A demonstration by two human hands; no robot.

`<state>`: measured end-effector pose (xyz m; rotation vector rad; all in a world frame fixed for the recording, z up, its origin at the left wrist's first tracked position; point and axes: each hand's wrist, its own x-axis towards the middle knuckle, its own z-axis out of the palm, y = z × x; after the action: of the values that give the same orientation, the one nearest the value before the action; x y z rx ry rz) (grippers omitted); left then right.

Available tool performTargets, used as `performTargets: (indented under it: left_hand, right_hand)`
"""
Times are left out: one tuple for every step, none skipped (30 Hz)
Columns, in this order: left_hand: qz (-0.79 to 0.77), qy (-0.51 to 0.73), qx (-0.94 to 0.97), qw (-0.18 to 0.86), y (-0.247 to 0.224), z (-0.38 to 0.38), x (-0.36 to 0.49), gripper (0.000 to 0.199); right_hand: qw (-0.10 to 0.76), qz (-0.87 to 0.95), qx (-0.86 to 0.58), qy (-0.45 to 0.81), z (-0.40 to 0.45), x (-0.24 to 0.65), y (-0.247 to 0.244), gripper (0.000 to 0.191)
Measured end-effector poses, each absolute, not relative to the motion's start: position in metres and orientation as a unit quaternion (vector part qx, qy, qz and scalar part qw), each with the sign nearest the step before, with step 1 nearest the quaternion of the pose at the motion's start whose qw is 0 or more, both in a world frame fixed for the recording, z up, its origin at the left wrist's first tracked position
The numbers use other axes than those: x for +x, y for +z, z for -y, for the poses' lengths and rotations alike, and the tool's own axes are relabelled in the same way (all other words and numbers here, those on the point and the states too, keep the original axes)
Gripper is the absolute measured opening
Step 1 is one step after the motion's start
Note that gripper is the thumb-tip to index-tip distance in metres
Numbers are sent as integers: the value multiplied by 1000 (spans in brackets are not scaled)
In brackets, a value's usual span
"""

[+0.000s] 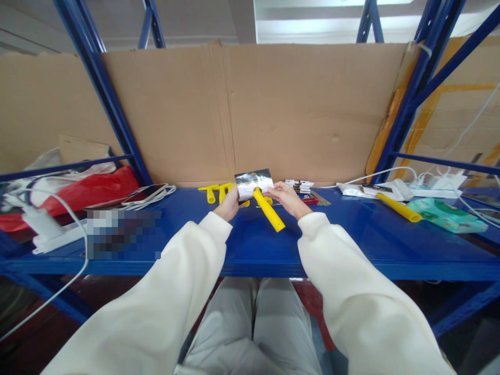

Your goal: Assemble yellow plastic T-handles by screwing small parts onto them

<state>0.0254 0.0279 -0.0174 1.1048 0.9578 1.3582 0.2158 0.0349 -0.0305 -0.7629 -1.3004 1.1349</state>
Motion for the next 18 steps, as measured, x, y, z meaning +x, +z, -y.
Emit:
performTargets:
  left_hand:
    - [-397, 568, 471, 546, -16, -27, 26, 29]
    - [-392, 564, 479, 547, -14, -26, 26, 35]
    - [-389, 560, 487, 546, -13, -25, 25, 40]
    - [-389, 556, 495, 544, -12, -25, 25, 45]
    - [-391, 552, 500, 540, -11, -24, 25, 48]
    - [-394, 550, 505, 536, -10, -24, 24, 50]
    - [-396, 548, 509, 532, -10, -23, 24, 51]
    - [-398, 548, 513, 528, -10, -23, 24, 50]
    - [-401, 547, 515, 523, -11, -22, 23, 47]
    - [-405, 547, 517, 519, -12, -22, 23, 43]
    - [-412, 547, 517, 514, -12, -22, 23, 36]
    - [-423, 544, 517, 508, -13, -22, 23, 29]
    - [-436, 541, 515, 503, -14, -22, 23, 22]
    - [-448, 537, 513, 497, -14, -22, 23, 16]
    - [-460, 534, 511, 493, -15, -23, 23, 12]
    - [-469, 531, 509, 489, -15, -24, 23, 9]
    - [-474, 530, 508, 486, -16, -24, 22, 9]
    - [-476, 531, 509, 483, -16, -25, 22, 9]
  right_hand:
    - [595, 553, -326, 483, -36, 216, -31, 41]
    - [602, 549, -326, 480, -37, 216, -31, 41]
    - [609, 545, -326, 476, -39, 216, -32, 41]
    - [613, 541, -326, 474, -40, 217, -33, 40]
    - [616, 539, -327, 472, -41, 217, -33, 40]
    - [617, 537, -328, 472, -42, 217, -34, 40]
    - [618, 536, -329, 472, -43, 217, -34, 39]
    - [617, 534, -332, 473, -43, 217, -35, 38]
    - [616, 532, -335, 474, -43, 217, -35, 37]
    - [615, 531, -338, 476, -43, 217, -35, 37]
    - [612, 529, -342, 478, -42, 217, -35, 36]
    - [610, 528, -344, 480, -41, 216, -35, 36]
    - [608, 528, -346, 482, -40, 215, -35, 35]
    - [606, 527, -347, 484, -39, 214, -35, 35]
    - [605, 527, -348, 485, -38, 214, -35, 35]
    - [603, 527, -349, 487, -37, 213, -34, 35]
    - [600, 528, -350, 489, -37, 212, -34, 35]
    - [597, 530, -352, 489, -37, 211, -35, 35]
